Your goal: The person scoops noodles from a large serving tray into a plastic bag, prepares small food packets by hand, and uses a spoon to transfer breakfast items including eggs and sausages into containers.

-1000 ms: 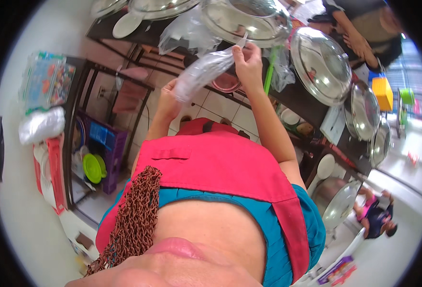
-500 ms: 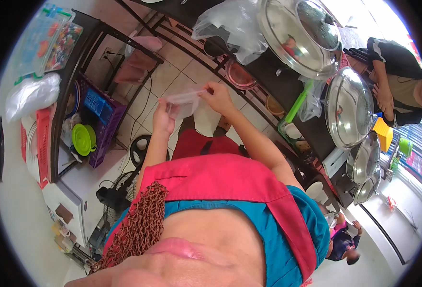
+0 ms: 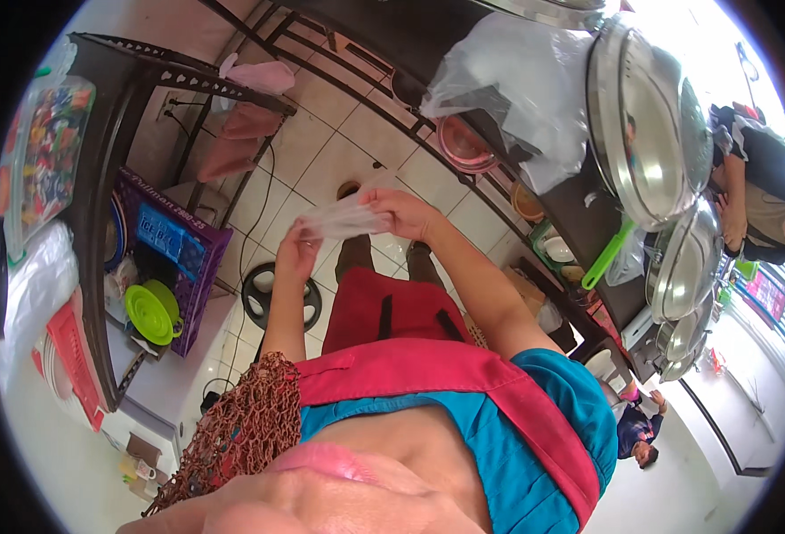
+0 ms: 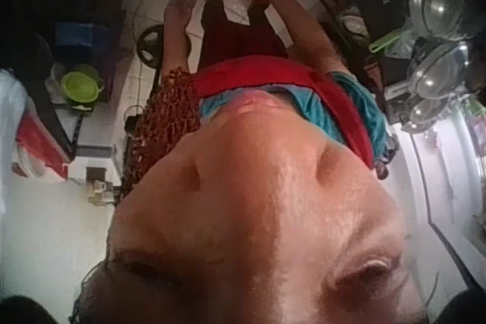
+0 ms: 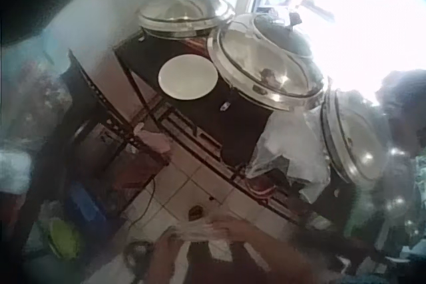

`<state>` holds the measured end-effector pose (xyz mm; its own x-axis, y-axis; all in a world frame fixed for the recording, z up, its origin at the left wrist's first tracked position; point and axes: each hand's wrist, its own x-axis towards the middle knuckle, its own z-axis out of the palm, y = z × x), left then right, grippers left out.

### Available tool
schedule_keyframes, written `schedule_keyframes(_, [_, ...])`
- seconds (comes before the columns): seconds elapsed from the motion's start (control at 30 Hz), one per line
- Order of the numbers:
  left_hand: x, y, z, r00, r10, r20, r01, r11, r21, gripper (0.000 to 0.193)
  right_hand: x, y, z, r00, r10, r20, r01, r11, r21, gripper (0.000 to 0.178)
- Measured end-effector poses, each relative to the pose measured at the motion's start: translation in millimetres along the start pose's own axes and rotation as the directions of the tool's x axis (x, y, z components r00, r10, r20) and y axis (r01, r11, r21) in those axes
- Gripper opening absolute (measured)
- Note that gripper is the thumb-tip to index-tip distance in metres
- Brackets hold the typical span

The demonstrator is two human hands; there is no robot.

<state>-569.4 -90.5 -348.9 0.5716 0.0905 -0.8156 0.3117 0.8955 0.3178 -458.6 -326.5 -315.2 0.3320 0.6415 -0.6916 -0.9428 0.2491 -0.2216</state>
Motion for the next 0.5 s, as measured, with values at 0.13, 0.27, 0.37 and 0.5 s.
schedule_keyframes(0.13, [-3.1,-9.8,-7.6,0.868,-0.450,0.213,0.466,0.884,-0.031,0.013,60.3,-2.5,-80.6,0.978,-0.003,-0.210,0.003,1.000,-0.003,0.014])
schedule_keyframes(0.27, [-12.3,-63.1,-4.6,0.980,-0.111,0.165,-0.060,0.626,0.778,0.013,163.7,-51.5,-194.8,0.701,-0.431,-0.568,-0.021,0.783,-0.621,0.024])
schedule_keyframes(0.37, [5.8,-91.7,-41.8,0.954,0.048,0.294,-0.279,-0.203,0.938,0.019,218.2,-109.2,-216.7,0.439,-0.813,-0.382,-0.430,0.183,-0.884,0.038])
schedule_keyframes(0.5, [33.2,-91.8,-48.7,0.882,-0.012,0.472,-0.455,-0.283,0.844,0.018,258.4,-145.3,-234.9,0.367,-0.826,-0.428,-0.701,0.057,-0.711,0.043])
